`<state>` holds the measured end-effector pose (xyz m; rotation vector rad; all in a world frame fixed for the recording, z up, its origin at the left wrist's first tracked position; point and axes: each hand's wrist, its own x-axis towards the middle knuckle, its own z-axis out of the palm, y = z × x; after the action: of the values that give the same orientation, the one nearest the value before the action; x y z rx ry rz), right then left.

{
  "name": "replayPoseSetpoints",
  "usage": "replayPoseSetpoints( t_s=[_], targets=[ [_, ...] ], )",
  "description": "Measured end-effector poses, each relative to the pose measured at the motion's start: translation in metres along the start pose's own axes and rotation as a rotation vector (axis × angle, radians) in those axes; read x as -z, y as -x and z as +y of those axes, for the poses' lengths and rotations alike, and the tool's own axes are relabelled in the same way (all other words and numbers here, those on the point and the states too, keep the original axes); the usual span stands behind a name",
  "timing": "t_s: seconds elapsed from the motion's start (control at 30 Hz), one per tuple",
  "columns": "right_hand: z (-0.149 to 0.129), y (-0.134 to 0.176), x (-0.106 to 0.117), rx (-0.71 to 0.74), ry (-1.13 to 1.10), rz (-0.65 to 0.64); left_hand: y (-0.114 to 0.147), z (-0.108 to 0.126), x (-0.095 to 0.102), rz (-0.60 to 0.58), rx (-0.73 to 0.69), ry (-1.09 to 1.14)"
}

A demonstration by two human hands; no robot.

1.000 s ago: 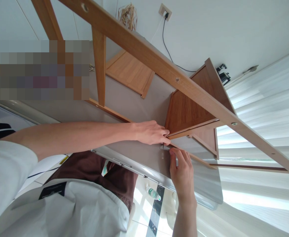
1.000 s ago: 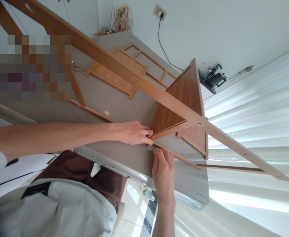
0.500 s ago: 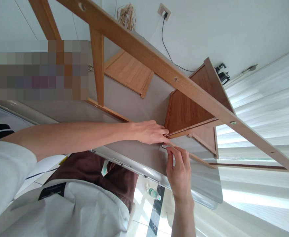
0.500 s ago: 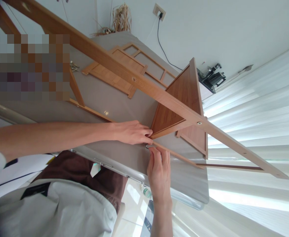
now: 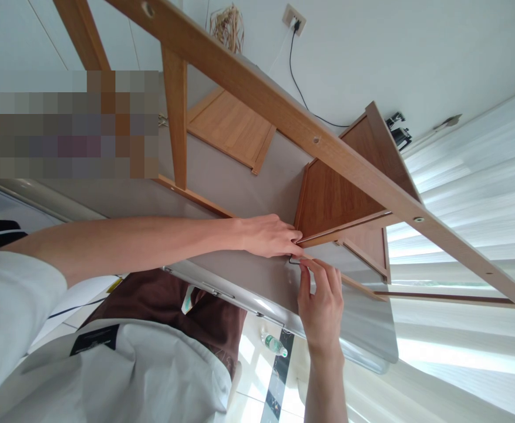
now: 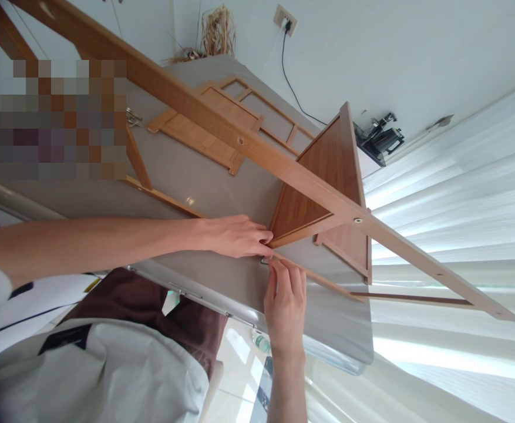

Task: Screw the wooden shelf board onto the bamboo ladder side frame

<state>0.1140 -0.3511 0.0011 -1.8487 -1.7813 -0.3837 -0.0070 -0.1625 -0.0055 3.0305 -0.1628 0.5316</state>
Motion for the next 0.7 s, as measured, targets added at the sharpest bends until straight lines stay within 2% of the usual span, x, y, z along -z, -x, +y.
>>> replayPoseSetpoints(
  t_s=[0.23,0.4,0.7],
  targets=[
    [0.0045,0.0036,0.0019,-0.051,-0.004,0.017,0.0003,0.0007,0.0034,-0.012,0.003,0.014],
    [0.0037,0.0054,0.0012,-0.009,-0.027,-0.025,0.0001,0.001,0.0039,-0.042,0.013,0.008],
    [0.0029,0.0048,0.0026,0.004,-0.029,-0.004,0.0001,0.0006,0.0036,-0.021,0.003,0.002]
  ],
)
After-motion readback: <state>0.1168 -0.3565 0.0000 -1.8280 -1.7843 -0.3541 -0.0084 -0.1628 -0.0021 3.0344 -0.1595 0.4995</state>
